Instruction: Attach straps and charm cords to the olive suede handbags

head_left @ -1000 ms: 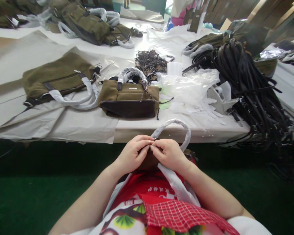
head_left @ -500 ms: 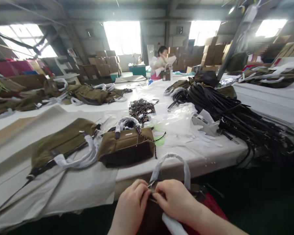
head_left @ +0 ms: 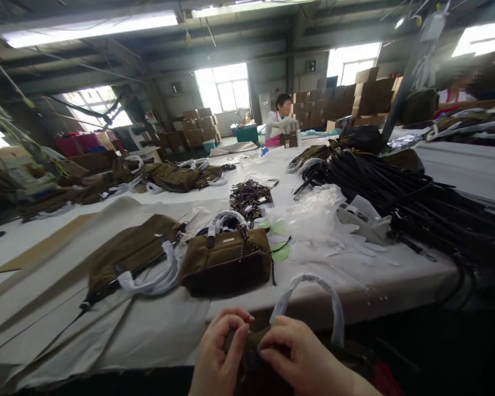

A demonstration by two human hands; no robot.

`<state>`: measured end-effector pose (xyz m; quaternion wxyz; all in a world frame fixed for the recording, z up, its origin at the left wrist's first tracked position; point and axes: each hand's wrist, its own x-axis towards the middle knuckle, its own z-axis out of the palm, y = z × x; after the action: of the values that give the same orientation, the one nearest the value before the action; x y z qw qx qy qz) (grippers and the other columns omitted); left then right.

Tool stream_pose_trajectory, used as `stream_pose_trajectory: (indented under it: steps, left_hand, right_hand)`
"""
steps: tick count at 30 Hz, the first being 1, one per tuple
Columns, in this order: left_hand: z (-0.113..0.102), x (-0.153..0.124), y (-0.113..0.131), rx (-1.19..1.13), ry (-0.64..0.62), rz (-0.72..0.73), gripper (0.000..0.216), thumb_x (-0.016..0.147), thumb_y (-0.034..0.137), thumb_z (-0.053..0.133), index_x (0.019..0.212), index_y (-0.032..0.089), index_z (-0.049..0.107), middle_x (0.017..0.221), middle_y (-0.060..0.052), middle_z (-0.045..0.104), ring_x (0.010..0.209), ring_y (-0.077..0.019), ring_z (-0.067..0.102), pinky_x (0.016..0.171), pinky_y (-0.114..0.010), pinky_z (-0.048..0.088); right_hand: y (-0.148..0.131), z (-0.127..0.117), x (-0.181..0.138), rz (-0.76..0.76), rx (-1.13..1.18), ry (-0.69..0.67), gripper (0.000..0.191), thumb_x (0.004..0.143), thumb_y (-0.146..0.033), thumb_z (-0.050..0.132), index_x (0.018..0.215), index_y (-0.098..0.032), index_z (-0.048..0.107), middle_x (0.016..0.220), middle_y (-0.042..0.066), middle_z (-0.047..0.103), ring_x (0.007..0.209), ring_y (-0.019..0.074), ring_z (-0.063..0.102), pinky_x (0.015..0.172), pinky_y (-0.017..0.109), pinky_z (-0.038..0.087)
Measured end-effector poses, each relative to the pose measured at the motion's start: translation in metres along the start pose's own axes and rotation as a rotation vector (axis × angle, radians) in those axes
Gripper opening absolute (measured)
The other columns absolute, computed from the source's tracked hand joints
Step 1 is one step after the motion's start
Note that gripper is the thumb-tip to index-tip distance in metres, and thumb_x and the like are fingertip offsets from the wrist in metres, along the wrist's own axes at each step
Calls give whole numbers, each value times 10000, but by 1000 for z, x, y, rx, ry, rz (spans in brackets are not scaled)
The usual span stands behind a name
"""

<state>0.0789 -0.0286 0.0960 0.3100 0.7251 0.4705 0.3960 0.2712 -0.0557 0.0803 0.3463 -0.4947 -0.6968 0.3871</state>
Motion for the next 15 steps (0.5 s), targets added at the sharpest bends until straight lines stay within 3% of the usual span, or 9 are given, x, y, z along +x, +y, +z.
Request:
stream_pose_trajectory:
  steps: [5,11,15]
  left_hand:
    - [-2,24,6,47,-39,27,290,936,344,513,696,198,585,856,-65,672,805,-186,652,758,-305,539]
    - [16,47,13,53,-84,25,273,932,322,509,702,194,579,855,-72,665,820,-189,643,761,-305,522]
    - [26,59,14,61,-104,26,266,935,320,507,711,194,574,863,-77,661,831,-195,636,771,-313,515]
  right_hand:
    - [27,2,8,-112,9,12,217,901,-251,531,779,-181,696,767,47,633,714,159,617,655,248,474]
    - [49,-8,12,-293,-160,76,254,948,-205,423,774,-198,608,782,54,612,706,163,609,645,255,473]
    - [57,-5,20,-349,-27,126,194,917,-192,473,765,-199,594,781,44,602,702,150,603,646,238,466]
